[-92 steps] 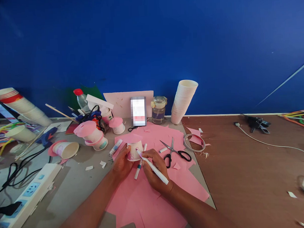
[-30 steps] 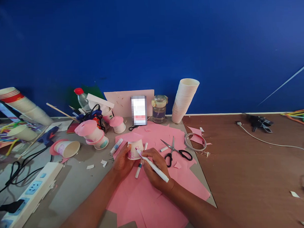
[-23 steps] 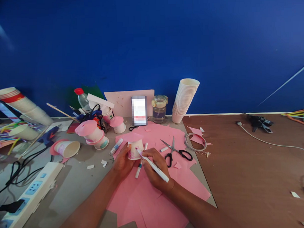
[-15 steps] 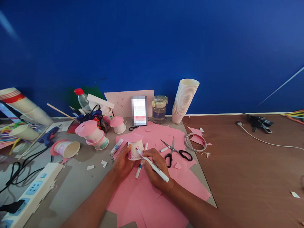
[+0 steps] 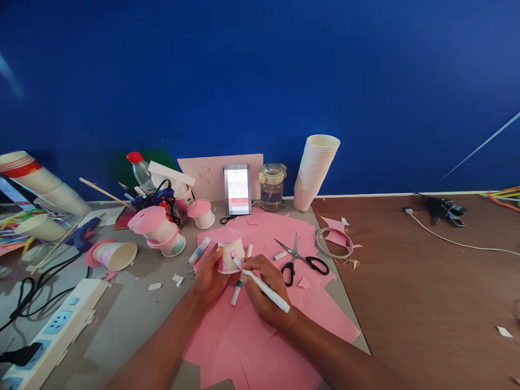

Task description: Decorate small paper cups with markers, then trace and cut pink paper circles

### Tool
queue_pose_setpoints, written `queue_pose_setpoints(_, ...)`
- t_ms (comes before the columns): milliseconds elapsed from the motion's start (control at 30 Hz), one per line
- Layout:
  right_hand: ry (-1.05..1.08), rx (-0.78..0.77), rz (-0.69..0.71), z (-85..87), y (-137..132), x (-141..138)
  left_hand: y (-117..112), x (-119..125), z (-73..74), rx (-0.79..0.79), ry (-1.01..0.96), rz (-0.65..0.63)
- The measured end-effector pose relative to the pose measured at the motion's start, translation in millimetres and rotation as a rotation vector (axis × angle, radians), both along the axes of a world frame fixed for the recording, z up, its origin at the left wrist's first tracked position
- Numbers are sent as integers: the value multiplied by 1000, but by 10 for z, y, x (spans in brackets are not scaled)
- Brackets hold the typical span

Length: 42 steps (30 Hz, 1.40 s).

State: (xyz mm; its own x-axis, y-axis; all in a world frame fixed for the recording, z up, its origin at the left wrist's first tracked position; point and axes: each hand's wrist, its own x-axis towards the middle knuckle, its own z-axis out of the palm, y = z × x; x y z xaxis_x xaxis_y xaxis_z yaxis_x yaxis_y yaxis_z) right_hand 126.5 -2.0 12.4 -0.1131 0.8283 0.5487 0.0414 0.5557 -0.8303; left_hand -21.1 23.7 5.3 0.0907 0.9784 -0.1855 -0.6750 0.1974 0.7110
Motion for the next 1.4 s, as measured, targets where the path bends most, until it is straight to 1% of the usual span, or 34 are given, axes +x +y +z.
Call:
queue_pose_setpoints(300,-5,-11,10,0,5,18,14,-8,-18,12,-34,-7)
queue_pose_setpoints(500,17,-40,19,9,1,21,7,-7,3,3,-55,-11)
queue_pose_setpoints(600,35,-56,8,24,1,17,7,-17,15,-19,-71,-27)
queue_pose_setpoints(833,42,-90,-32,30,3,18,15,-23,11,-55,-98,2)
queue_pose_setpoints(1100,91,-195,-47,26,12,9,16,-31,6,-40,-93,3)
queue_pose_setpoints(1400,95,-211,-62,46,12,5,27,-34,-22,-30,-103,-24)
